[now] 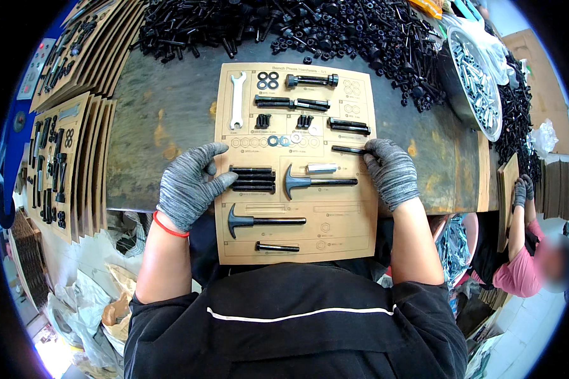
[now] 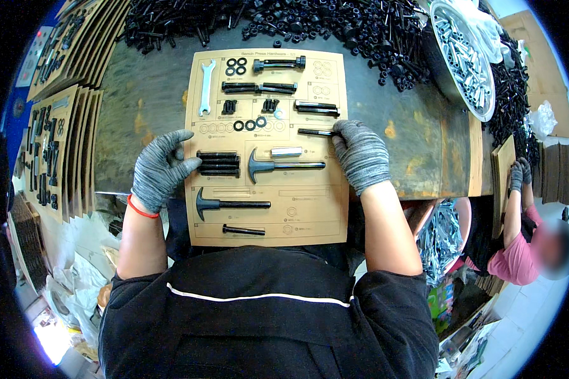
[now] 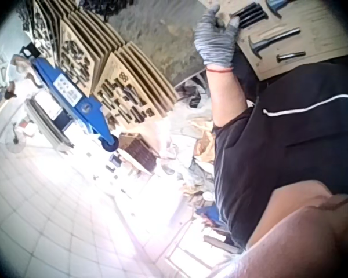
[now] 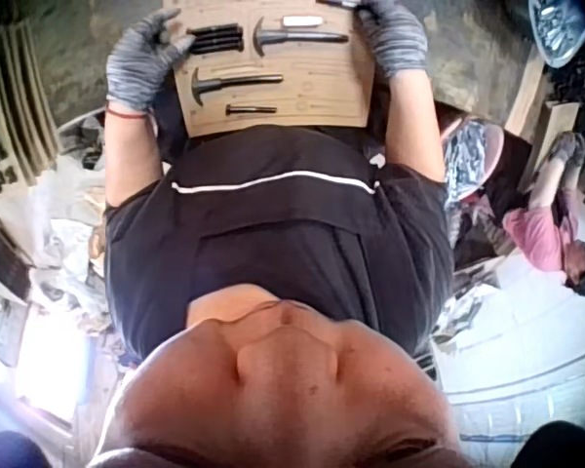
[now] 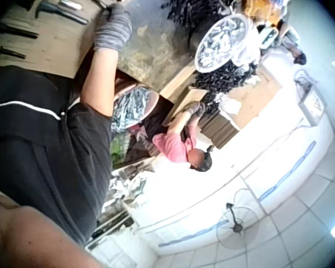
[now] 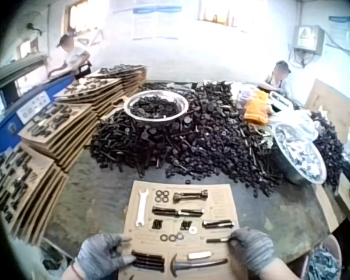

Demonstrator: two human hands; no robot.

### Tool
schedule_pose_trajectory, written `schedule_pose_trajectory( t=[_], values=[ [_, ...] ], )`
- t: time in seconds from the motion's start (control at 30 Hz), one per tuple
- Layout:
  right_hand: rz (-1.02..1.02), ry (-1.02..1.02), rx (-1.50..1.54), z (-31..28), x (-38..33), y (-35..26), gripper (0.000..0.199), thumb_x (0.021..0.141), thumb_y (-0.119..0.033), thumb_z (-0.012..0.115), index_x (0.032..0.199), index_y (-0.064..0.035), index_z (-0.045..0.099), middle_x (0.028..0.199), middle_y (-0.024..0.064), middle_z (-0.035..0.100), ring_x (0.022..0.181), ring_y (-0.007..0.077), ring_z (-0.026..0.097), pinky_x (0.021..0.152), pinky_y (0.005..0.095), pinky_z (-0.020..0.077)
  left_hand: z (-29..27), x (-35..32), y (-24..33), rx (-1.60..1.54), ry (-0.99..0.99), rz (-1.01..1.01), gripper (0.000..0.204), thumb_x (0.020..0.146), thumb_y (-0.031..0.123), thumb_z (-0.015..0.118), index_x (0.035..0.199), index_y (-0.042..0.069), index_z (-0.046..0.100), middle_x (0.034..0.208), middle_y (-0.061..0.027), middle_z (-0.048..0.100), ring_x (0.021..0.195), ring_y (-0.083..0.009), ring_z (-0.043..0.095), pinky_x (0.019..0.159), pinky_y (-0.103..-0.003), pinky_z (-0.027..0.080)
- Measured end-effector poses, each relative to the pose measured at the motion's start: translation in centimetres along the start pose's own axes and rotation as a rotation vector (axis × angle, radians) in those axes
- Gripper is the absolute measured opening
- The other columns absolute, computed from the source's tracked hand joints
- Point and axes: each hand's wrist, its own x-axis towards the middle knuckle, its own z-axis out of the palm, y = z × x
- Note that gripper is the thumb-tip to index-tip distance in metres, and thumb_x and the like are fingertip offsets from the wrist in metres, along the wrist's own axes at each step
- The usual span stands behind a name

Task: The person arranges various metal tools and hardware onto a cardboard backing sheet. They pick up hammers, bolts, washers, and a wrench from piles on the table and place them into designated slots on the board. The person repeats this process to complete multiple tool kit assemblies.

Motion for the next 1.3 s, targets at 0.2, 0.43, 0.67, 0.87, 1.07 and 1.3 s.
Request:
schedule_pose_trajectory(
  t=[0.2, 0.43, 0.67, 0.87, 1.07, 1.3],
  values=[
    [0.019, -0.006, -0.036, 0.0, 0.2, 0.2, 0.018, 0.083, -0.013, 0.066, 0.100, -0.0074, 0.066, 0.095, 0.0152, 0.065, 0.090, 0.0335, 0.063, 0.081, 0.0411, 0.0510, 1.0, 1.3, 1.1, 0.216, 0.008, 0.171, 0.045, 0.071, 0.016, 0.082, 0.113, 0.007, 0.067, 0.098, -0.0097, 0.063, 0.088, -0.0209, 0.061, 0.080, -0.032, 0.051],
    [-0.281, 0.126, -0.088, 0.4, 0.6, -3.1, 0.034, 0.083, -0.023, 0.067, 0.116, -0.0121, 0.066, 0.129, 0.0177, 0.052, 0.121, 0.0373, 0.047, 0.102, 0.0472, 0.0399, 4.8, 2.1, 4.8, 0.623, -0.044, 0.397, 0.059, 0.073, 0.048, 0.076, 0.121, 0.015, 0.065, 0.143, -0.0199, 0.040, 0.141, -0.0402, 0.022, 0.116, -0.048, 0.020],
    [-0.223, -0.114, -0.338, 2.5, 1.7, -5.7, 0.049, 0.087, -0.048, 0.059, 0.130, -0.0241, 0.060, 0.153, 0.0152, 0.030, 0.143, 0.0395, 0.018, 0.113, 0.0552, 0.0152, 7.9, 4.3, 5.4, 0.806, -0.162, 0.346, 0.071, 0.081, 0.067, 0.057, 0.132, 0.017, 0.059, 0.149, -0.0201, 0.033, 0.143, -0.0403, 0.017, 0.118, -0.050, 0.010],
    [-0.243, -0.096, -0.283, 2.9, 0.1, -5.2, 0.049, 0.089, -0.052, 0.056, 0.127, -0.0217, 0.063, 0.151, 0.0156, 0.033, 0.140, 0.0417, 0.020, 0.112, 0.0568, 0.0152, 8.1, 4.1, 5.9, 0.844, -0.220, 0.353, 0.071, 0.083, 0.065, 0.056, 0.134, 0.016, 0.057, 0.149, -0.0207, 0.033, 0.142, -0.0407, 0.019, 0.118, -0.050, 0.011],
    [-0.251, -0.089, -0.265, 2.9, 0.0, -5.3, 0.046, 0.090, -0.049, 0.056, 0.126, -0.0216, 0.064, 0.151, 0.0156, 0.032, 0.140, 0.0413, 0.021, 0.111, 0.0573, 0.0154, 8.5, 4.0, 5.2, 0.777, -0.188, 0.389, 0.071, 0.081, 0.064, 0.059, 0.133, 0.016, 0.057, 0.148, -0.0224, 0.033, 0.141, -0.0417, 0.020, 0.117, -0.051, 0.012],
    [-0.275, -0.082, -0.231, 2.9, 0.1, -6.0, 0.047, 0.088, -0.049, 0.058, 0.128, -0.0239, 0.062, 0.151, 0.0175, 0.031, 0.140, 0.0414, 0.019, 0.112, 0.0577, 0.0116, 5.8, 3.1, 5.6, 0.768, -0.073, 0.316, 0.070, 0.079, 0.063, 0.063, 0.125, 0.009, 0.062, 0.144, -0.0220, 0.039, 0.139, -0.0415, 0.024, 0.115, -0.052, 0.016]
  ],
)
